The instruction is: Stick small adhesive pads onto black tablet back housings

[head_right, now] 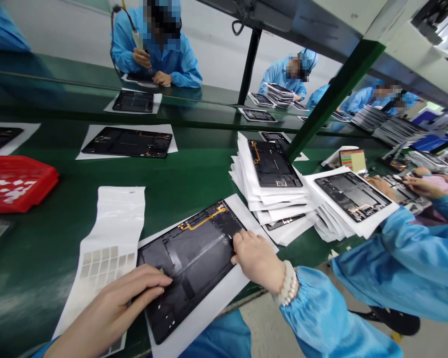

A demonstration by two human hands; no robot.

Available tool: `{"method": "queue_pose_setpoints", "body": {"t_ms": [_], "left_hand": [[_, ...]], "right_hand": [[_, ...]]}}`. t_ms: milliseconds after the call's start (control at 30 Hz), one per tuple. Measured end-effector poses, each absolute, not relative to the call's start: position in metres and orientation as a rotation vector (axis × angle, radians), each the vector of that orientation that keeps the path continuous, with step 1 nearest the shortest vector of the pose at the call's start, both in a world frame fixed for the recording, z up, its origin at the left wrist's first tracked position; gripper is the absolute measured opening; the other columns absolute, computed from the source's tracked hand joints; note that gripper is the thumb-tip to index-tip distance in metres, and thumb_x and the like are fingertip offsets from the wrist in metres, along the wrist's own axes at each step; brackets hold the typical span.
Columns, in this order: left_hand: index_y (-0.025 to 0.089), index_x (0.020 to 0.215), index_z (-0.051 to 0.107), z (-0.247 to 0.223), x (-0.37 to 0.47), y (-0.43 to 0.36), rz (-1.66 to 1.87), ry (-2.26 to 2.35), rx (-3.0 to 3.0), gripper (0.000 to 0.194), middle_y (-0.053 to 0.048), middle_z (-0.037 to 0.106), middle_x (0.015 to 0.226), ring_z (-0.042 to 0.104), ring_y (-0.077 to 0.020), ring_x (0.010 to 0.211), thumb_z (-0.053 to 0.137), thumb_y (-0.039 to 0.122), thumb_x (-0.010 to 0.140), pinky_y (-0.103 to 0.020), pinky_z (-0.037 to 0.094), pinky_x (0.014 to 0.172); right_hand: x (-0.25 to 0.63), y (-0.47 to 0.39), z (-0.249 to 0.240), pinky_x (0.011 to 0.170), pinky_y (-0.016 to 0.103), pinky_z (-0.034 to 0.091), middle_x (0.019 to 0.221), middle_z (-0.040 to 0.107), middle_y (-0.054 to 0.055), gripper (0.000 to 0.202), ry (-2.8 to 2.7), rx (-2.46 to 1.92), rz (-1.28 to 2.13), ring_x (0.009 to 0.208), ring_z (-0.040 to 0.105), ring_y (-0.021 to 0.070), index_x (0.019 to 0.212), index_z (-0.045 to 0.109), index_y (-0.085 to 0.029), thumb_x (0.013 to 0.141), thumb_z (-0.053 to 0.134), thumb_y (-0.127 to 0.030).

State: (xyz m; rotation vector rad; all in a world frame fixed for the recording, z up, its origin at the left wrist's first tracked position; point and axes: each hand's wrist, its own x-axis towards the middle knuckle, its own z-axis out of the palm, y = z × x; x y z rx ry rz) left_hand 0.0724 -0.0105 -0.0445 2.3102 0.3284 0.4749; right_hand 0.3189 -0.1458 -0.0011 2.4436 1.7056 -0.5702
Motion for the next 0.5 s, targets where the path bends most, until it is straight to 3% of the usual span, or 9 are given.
{"method": "queue_pose_setpoints", "body": {"t_ms": [133,233,367,500], "left_hand": [[0.025,0.086,0.066,-0.047,0.069,-0.009,0.459,0.293,2.281,0.020,0.002,0.069,0.089,0.066,-0.0096,0.082,0.047,0.026,0.093,-0.010,0.049,0.075],[0.026,0.084,0.066,-0.050,0.068,-0.007,0.413,0.271,2.287,0.019,0.002,0.069,0.098,0.067,-0.0098,0.087,0.048,0.024,0.091,-0.010,0.049,0.078],[0.026,0.082,0.066,-0.050,0.068,-0.007,0.362,0.282,2.303,0.021,0.002,0.067,0.104,0.067,-0.0105,0.089,0.048,0.025,0.091,-0.010,0.049,0.078],[0.026,0.084,0.065,-0.049,0.068,-0.007,0.379,0.245,2.322,0.019,0.000,0.066,0.101,0.066,-0.0101,0.089,0.048,0.022,0.091,-0.009,0.049,0.078]], "right_hand": [[0.347,-0.151,-0.007,0.066,0.024,0.043,0.081,0.064,0.001,0.004,1.712,2.623,-0.636,0.075,0.060,0.0150,0.090,0.055,-0.021,0.088,0.054,-0.024],[0.362,-0.153,-0.017,0.067,0.026,0.042,0.083,0.064,0.003,0.023,1.571,2.855,-0.352,0.076,0.061,0.0164,0.085,0.055,-0.021,0.096,0.038,-0.032],[0.356,-0.152,-0.031,0.062,0.027,0.040,0.087,0.064,0.003,0.020,1.489,2.918,-0.164,0.078,0.061,0.0188,0.078,0.056,-0.022,0.091,0.047,-0.033],[0.346,-0.163,-0.038,0.064,0.026,0.042,0.084,0.063,0.002,0.021,1.469,2.968,-0.079,0.079,0.062,0.0176,0.079,0.054,-0.023,0.093,0.041,-0.030]]}}
